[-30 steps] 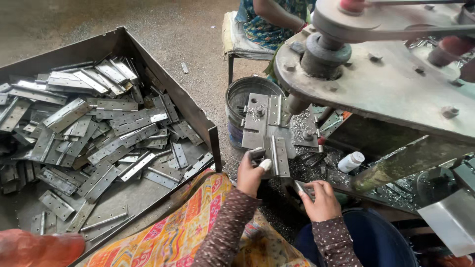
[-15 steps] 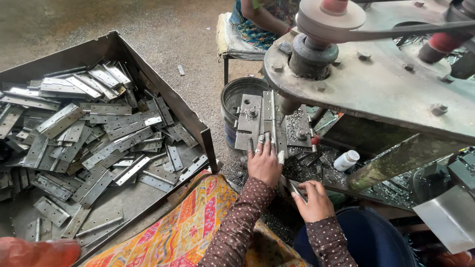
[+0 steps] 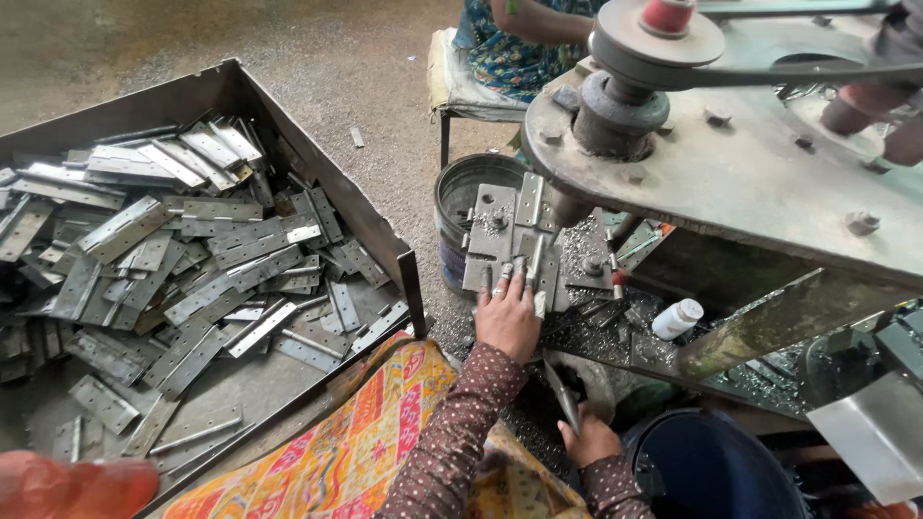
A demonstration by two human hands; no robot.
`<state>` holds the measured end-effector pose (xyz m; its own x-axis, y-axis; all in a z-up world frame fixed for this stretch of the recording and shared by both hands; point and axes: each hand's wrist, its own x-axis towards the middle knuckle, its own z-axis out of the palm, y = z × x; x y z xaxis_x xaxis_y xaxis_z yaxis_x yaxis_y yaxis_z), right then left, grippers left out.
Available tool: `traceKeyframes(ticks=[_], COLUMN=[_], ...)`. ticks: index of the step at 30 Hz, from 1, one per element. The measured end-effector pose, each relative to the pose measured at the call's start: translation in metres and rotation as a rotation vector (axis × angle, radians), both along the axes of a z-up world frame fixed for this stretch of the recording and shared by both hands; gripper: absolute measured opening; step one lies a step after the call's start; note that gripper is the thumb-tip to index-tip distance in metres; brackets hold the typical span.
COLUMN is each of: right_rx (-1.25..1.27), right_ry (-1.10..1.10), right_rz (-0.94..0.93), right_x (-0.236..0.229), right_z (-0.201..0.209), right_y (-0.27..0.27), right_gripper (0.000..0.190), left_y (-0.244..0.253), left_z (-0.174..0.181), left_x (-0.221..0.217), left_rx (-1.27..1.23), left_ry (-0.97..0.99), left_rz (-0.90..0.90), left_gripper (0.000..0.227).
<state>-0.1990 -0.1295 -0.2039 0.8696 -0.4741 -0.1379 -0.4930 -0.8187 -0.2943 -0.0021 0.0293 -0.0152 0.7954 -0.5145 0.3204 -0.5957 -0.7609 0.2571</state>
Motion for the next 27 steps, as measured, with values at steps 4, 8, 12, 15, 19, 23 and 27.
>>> traceKeyframes(ticks=[4,8,12,15,19,23,27], right_rx=[0.12,0.032,0.028,0.013,-0.063,0.072,0.001], right_ry=[0.077,0.24,0.223,0.139,0.11,0.111,0.243], right_rz=[0.076,0.103,0.093,0.079,-0.002,0.075,0.116], right_x=[0.0,0.04,0.033,0.011,-0.004,0.008,0.039], right_z=[0.012,0.073,0.073,0.036,0.001,0.02,0.076], right_y=[-0.001,-0.021,-0.016,-0.001,0.007,-0.005,-0.023], right_gripper=[0.068,0.06,0.063,0.071,0.064,0.066,0.066], left_y=[0.008,-0.003,-0.016,-0.026,-0.023,-0.014,-0.019], left_z=[-0.004,0.0,-0.015,-0.017,-0.019,-0.018,-0.012], left_x=[-0.015,0.002,0.013,0.026,0.024,0.008,0.016], left_rx=[-0.037,-0.019,-0.028,0.019,0.008,-0.025,0.008], left_ry=[0.001,-0.144,-0.084,-0.031,0.001,0.049,-0.037], left_rz=[-0.003,0.026,0.061,0.049,0.037,0.022,0.015], left_gripper=[0.038,0.04,0.04,0.037,0.033,0.032,0.034])
